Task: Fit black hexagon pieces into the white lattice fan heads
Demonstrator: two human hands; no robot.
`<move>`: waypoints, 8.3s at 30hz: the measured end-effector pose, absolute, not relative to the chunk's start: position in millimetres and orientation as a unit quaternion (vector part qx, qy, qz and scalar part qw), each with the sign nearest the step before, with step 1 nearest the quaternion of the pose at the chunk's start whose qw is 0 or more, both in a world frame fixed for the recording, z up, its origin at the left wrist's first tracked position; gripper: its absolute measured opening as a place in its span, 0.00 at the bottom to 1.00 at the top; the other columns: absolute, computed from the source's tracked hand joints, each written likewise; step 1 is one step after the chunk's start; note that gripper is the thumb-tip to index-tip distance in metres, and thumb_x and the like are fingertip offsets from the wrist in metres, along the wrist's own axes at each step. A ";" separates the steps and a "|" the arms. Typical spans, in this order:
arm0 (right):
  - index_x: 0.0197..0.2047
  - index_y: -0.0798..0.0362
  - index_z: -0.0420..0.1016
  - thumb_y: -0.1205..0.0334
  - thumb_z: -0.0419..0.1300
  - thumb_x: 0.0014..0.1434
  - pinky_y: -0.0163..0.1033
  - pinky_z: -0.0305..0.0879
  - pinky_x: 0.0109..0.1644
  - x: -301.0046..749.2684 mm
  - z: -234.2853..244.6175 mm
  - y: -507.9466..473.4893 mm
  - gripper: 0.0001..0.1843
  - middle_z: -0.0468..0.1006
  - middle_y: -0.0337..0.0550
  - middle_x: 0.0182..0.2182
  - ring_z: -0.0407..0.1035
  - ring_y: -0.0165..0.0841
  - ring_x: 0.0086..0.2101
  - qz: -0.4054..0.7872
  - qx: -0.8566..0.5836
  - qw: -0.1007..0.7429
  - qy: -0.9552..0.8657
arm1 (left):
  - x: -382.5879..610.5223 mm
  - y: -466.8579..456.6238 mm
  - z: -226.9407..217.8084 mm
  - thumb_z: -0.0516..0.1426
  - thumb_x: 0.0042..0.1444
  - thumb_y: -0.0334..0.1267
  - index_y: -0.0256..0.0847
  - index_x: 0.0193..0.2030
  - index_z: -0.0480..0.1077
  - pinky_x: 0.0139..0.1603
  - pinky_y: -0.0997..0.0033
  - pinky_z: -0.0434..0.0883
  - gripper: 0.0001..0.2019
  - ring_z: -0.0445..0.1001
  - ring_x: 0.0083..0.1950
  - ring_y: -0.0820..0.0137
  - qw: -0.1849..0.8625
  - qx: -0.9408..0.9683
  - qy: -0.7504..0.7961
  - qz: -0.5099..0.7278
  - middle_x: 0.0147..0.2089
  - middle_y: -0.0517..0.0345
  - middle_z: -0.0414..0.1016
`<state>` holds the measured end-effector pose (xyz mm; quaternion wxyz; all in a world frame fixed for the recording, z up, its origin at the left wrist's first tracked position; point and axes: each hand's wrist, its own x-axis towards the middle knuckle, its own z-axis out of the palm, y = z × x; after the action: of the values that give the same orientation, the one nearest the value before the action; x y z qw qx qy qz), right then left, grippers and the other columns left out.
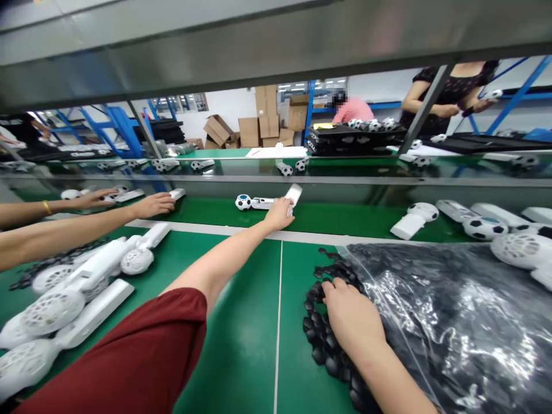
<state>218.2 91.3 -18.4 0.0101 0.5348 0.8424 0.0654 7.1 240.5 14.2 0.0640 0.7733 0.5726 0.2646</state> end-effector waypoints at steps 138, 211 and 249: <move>0.28 0.56 0.69 0.69 0.62 0.48 0.32 0.61 0.32 165.5 -20.5 53.1 0.04 0.68 0.35 0.25 0.63 0.24 0.26 -0.479 0.367 -0.373 0.705 | -14.6 22.4 6.7 0.53 0.49 0.58 0.51 0.60 0.56 0.45 0.64 0.69 0.32 0.68 0.54 0.57 0.198 0.736 0.635 0.125 0.58 0.61 0.66; 0.33 0.54 0.72 0.69 0.57 0.56 0.32 0.61 0.38 181.8 3.7 63.7 0.04 0.75 0.38 0.30 0.67 0.27 0.32 -0.280 0.313 -0.256 0.871 | -38.8 30.6 0.2 0.47 0.48 0.27 0.49 0.58 0.60 0.60 0.47 0.50 0.29 0.61 0.56 0.60 0.093 0.821 0.552 0.112 0.52 0.57 0.69; 0.34 0.58 0.74 0.71 0.53 0.58 0.41 0.59 0.37 178.9 -17.9 91.5 0.09 0.75 0.53 0.32 0.65 0.40 0.36 0.059 0.424 -0.045 0.903 | -17.1 13.3 -6.5 0.54 0.53 0.49 0.42 0.59 0.56 0.64 0.49 0.47 0.28 0.35 0.68 0.55 0.187 0.779 0.571 0.181 0.62 0.52 0.59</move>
<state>178.9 91.5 -17.9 -0.0454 0.4241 0.9025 0.0590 -17.1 13.3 -6.5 0.1870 0.7790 0.5707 0.1805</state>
